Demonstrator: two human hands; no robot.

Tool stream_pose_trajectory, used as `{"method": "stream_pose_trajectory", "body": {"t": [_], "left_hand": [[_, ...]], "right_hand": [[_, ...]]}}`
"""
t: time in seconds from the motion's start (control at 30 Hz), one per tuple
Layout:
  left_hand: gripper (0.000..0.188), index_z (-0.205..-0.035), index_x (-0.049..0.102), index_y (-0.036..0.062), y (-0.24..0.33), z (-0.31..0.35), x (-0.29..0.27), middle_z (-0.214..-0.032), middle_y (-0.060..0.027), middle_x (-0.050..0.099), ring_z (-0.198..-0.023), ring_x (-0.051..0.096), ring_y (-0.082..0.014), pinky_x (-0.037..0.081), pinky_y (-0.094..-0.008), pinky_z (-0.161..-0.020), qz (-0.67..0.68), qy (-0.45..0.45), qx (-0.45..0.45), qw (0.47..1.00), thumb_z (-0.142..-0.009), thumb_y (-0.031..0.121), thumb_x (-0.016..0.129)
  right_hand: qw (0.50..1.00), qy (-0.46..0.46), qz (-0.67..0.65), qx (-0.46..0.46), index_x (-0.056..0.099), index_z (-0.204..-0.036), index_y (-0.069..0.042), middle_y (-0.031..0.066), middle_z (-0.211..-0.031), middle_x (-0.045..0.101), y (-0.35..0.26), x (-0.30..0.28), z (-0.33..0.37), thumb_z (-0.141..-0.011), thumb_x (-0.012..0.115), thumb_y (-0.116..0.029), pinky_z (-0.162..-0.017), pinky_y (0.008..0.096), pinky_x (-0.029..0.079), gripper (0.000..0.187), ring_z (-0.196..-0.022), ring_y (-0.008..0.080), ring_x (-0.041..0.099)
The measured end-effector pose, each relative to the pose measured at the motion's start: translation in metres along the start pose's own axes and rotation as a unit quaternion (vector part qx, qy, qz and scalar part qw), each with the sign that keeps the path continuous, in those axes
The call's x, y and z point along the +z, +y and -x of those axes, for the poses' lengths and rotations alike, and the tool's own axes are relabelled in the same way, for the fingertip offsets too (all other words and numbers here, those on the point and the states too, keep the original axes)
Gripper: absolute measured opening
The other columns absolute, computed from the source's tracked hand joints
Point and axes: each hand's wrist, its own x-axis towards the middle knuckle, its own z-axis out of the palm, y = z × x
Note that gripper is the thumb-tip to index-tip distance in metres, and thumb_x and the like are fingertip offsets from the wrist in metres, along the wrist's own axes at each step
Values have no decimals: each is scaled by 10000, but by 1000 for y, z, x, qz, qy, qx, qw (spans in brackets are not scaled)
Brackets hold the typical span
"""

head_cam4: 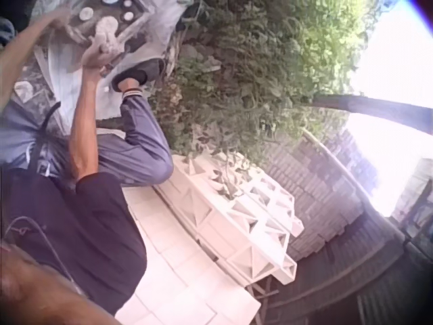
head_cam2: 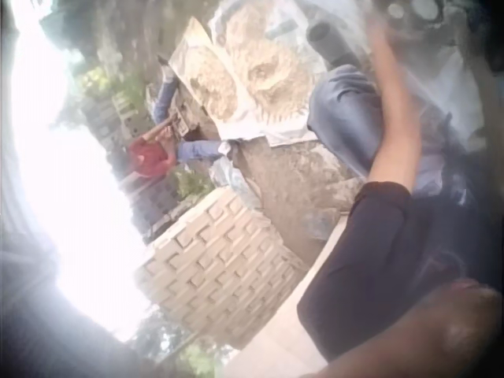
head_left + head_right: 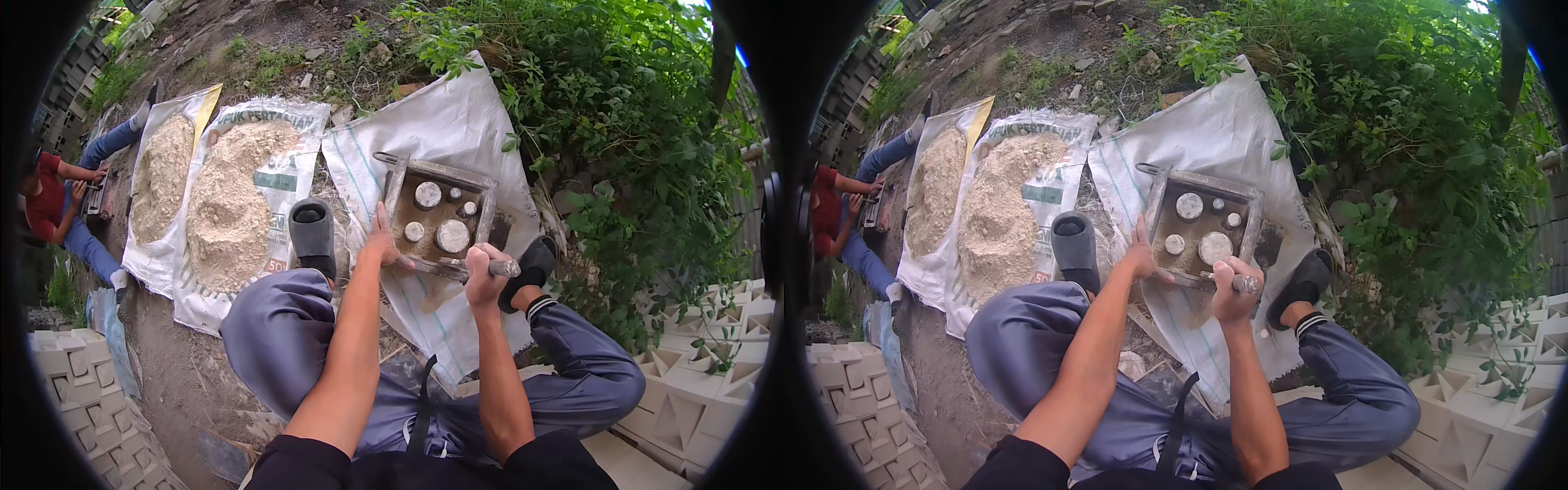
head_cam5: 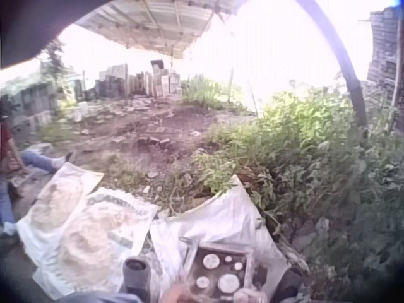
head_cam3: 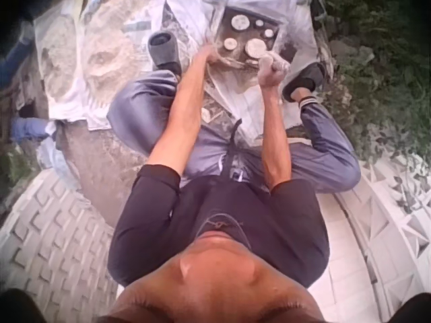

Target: The person tamps a sand mixture inside a metal mold around cylindrical inserts using a metal tool, then smooths and presses the material by hand.

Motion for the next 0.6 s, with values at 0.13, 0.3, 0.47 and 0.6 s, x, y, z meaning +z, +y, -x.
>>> {"method": "stream_pose_trajectory", "body": {"t": [0.13, 0.3, 0.47, 0.6], "left_hand": [[1702, -1422, -320, 39, -5, -2, 8, -1571, -253, -36, -1443, 152, -405, 251, -418, -1178, 9, 6, 26, 1000, -377, 421, 969], [1706, -1422, -316, 32, -17, -11, 9, -1572, -247, -53, -1450, 134, -390, 241, -410, -1182, 36, 11, 20, 999, -371, 426, 968], [1710, -1418, -315, 16, -7, 0, 7, -1570, -243, -84, -1461, 96, -372, 225, -397, -1189, 1, 4, 28, 1000, -366, 433, 967], [1713, -1414, -312, 0, -8, -5, 7, -1564, -251, -91, -1461, 87, -366, 209, -379, -1196, -15, -1, 31, 999, -361, 441, 965]], "right_hand": [[992, -103, 60, 29, 495, -607, 48, 12, -512, 424, 45, -12, -8, -819, 543, -80, -446, 313, 275, 253, -472, 81, 373], [983, 66, -150, 83, 499, -621, 39, -1, -520, 431, 6, -15, -7, -825, 534, -85, -451, 311, 276, 241, -467, 74, 397], [992, -99, 73, 39, 481, -602, 37, 40, -516, 405, 35, -19, -9, -805, 545, -93, -461, 320, 284, 249, -481, 78, 366], [999, -27, -1, 39, 448, -584, 23, 104, -519, 351, 11, -11, -4, -794, 552, -84, -463, 353, 292, 258, -461, 131, 352]]}}
